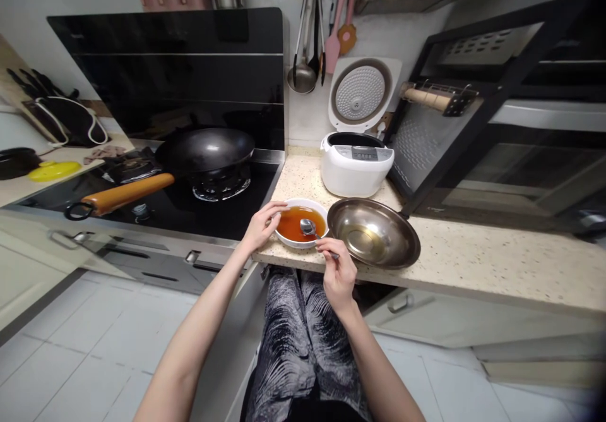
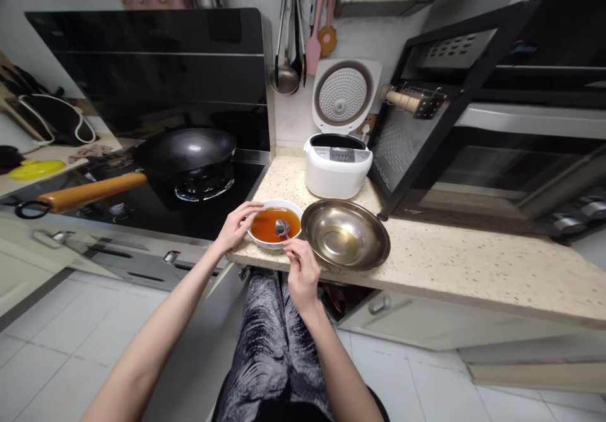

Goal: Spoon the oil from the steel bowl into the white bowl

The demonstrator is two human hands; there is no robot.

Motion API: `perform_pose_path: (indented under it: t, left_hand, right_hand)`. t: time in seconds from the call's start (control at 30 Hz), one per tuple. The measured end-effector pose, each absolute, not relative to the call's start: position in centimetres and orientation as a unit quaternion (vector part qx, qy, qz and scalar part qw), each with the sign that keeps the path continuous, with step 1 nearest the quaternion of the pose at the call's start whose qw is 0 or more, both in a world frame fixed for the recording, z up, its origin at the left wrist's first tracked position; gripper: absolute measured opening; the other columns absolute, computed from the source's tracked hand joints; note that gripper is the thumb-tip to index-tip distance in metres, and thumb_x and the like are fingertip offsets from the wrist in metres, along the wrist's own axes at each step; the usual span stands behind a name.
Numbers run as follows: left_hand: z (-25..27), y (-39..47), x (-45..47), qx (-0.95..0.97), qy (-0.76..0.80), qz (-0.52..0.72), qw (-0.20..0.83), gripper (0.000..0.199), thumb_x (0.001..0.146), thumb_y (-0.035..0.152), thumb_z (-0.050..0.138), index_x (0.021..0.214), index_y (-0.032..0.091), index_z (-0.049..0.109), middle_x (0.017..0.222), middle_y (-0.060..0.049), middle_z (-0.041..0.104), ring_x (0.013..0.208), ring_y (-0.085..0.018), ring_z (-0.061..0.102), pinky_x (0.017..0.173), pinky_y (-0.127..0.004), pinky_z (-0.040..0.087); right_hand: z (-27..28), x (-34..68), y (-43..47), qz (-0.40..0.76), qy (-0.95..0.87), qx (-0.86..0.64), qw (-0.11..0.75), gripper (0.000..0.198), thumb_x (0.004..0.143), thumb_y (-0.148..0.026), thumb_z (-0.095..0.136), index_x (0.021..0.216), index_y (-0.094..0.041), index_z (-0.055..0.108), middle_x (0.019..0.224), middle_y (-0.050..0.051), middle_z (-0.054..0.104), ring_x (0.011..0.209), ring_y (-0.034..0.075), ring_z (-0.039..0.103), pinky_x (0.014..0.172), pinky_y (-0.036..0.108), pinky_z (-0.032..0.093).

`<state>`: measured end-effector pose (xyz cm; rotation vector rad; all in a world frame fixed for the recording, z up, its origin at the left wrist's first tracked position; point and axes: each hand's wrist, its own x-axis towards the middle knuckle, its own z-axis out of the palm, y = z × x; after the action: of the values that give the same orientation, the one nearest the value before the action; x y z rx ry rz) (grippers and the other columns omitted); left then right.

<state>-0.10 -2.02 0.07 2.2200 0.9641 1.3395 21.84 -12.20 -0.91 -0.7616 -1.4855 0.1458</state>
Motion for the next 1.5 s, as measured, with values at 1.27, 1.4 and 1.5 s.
perform_pose_path:
  t: [1.27, 1.4, 1.5]
  left_hand:
    - [-0.3, -1.9, -0.2, 0.788, 0.349, 0.471, 0.188, 0.037, 0.106, 0.036, 0.043, 0.122, 0.023, 0.074, 0.131, -0.012, 0.069, 0.125, -0.026, 0.065, 0.107, -0.042, 0.051]
    - [-0.3, -1.9, -0.2, 0.788, 0.345, 0.474, 0.189, 0.037, 0.106, 0.036, 0.044, 0.122, 0.022, 0.074, 0.131, -0.012, 0.069, 0.125, -0.026, 0.064, 0.107, -0.042, 0.051]
    - [-0.3, -1.9, -0.2, 0.789, 0.342, 0.474, 0.190, 0.037, 0.107, 0.037, 0.044, 0.122, 0.021, 0.074, 0.130, -0.013, 0.069, 0.124, -0.026, 0.064, 0.106, -0.041, 0.052]
  right_hand:
    - [1.1, 24.3, -13.2, 0.085, -0.465, -0.363, 0.803, 0.010, 0.102, -0.028, 0.057, 0.095, -0.021, 0.059, 0.093, 0.005, 0.069, 0.081, 0.017, 0.070, 0.070, 0.035, 0.061]
    - [1.0, 25.8, -13.3, 0.048, -0.461, -0.376, 0.802, 0.012, 0.101, -0.030, 0.059, 0.095, -0.020, 0.060, 0.093, 0.005, 0.070, 0.079, 0.018, 0.070, 0.071, 0.037, 0.061]
    - [0.3, 26.9, -13.3, 0.018, -0.475, -0.402, 0.783, 0.012, 0.101, -0.030, 0.058, 0.095, -0.019, 0.060, 0.092, 0.006, 0.070, 0.081, 0.019, 0.071, 0.073, 0.039, 0.061]
